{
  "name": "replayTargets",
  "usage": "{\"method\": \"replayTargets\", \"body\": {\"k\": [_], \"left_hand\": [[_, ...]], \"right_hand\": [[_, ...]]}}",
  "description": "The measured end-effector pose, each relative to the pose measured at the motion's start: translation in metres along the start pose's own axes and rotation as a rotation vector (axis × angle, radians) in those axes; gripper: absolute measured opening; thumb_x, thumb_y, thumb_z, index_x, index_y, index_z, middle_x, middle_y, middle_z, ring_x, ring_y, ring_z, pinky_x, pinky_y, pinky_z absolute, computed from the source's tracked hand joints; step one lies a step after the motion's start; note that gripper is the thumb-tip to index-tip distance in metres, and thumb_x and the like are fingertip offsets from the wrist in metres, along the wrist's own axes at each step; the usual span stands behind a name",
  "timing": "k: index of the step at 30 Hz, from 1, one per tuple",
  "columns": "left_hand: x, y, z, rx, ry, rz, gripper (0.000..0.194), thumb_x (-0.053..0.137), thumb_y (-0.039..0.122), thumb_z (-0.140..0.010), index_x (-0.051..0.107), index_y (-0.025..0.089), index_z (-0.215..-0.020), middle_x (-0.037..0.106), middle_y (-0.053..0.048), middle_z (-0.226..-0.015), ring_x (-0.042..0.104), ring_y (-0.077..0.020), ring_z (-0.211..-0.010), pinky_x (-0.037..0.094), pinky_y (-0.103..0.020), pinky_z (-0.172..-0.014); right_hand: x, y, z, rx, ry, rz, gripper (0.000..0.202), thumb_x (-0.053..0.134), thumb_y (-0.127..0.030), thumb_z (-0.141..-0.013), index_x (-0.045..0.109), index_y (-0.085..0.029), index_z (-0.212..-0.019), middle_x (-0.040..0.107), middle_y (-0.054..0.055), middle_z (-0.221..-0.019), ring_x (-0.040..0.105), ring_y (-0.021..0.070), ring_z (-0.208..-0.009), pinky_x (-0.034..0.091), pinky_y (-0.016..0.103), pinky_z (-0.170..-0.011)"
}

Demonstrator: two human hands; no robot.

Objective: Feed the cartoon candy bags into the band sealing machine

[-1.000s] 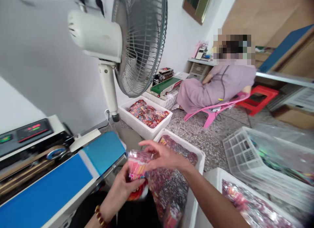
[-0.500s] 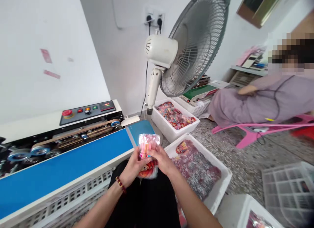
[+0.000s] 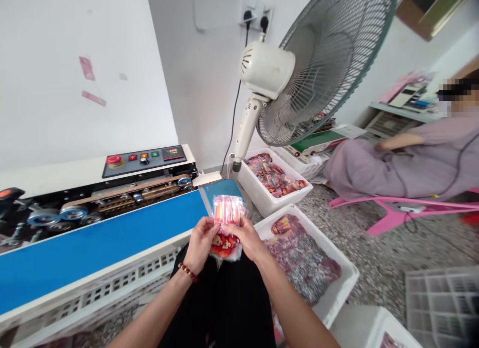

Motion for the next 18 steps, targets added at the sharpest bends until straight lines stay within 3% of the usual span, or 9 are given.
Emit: {"method": "replayTargets", "body": {"k": [6, 12, 16, 18], "left_hand": [[-0.001, 0.011, -0.008, 0.016, -0.065, -0.05, 0.05, 0.077, 0.056, -0.076, 0.057, 0.019, -0.104, 0.073, -0.005, -0.09, 0.069, -0.021, -0.082, 0.054, -0.032, -0.076], [-0.017, 0.008, -0.024, 0.014, 0.108, -0.146, 0.045, 0.08, 0.059, -0.069, 0.06, 0.02, -0.081, 0.069, -0.001, -0.071, 0.065, -0.0189, -0.067, 0.049, -0.028, -0.062], [-0.021, 0.018, -0.037, -0.014, 0.131, -0.122, 0.046, 0.084, 0.057, -0.063, 0.068, 0.018, -0.081, 0.07, -0.002, -0.075, 0.063, -0.0174, -0.069, 0.048, -0.027, -0.063], [-0.024, 0.027, -0.043, -0.036, 0.141, -0.084, 0.05, 0.085, 0.057, -0.059, 0.071, 0.017, -0.084, 0.07, -0.003, -0.078, 0.061, -0.0159, -0.069, 0.046, -0.026, -0.062]], "right_hand": [[-0.004, -0.011, -0.013, -0.024, 0.001, 0.066, 0.043, 0.088, -0.034, -0.06, 0.076, -0.018, -0.098, 0.078, 0.003, -0.089, 0.071, 0.0226, -0.083, 0.056, 0.035, -0.083], [0.002, -0.011, -0.028, -0.001, -0.039, 0.108, 0.043, 0.087, -0.033, -0.059, 0.075, -0.018, -0.098, 0.078, 0.004, -0.091, 0.071, 0.0209, -0.078, 0.055, 0.033, -0.078], [-0.004, -0.015, -0.046, 0.026, 0.074, 0.137, 0.046, 0.087, -0.033, -0.054, 0.074, -0.017, -0.096, 0.078, 0.004, -0.086, 0.071, 0.0218, -0.077, 0.055, 0.032, -0.074], [-0.001, -0.02, -0.053, 0.023, 0.052, 0.15, 0.045, 0.086, -0.031, -0.053, 0.075, -0.017, -0.095, 0.079, 0.004, -0.087, 0.071, 0.0223, -0.078, 0.055, 0.033, -0.077]]}}
Point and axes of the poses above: each hand's wrist, its own z-axis away from the middle knuckle, its own x-axis out of the palm, y = z × x, the point moved 6 cm from there along -z, towards the middle knuckle
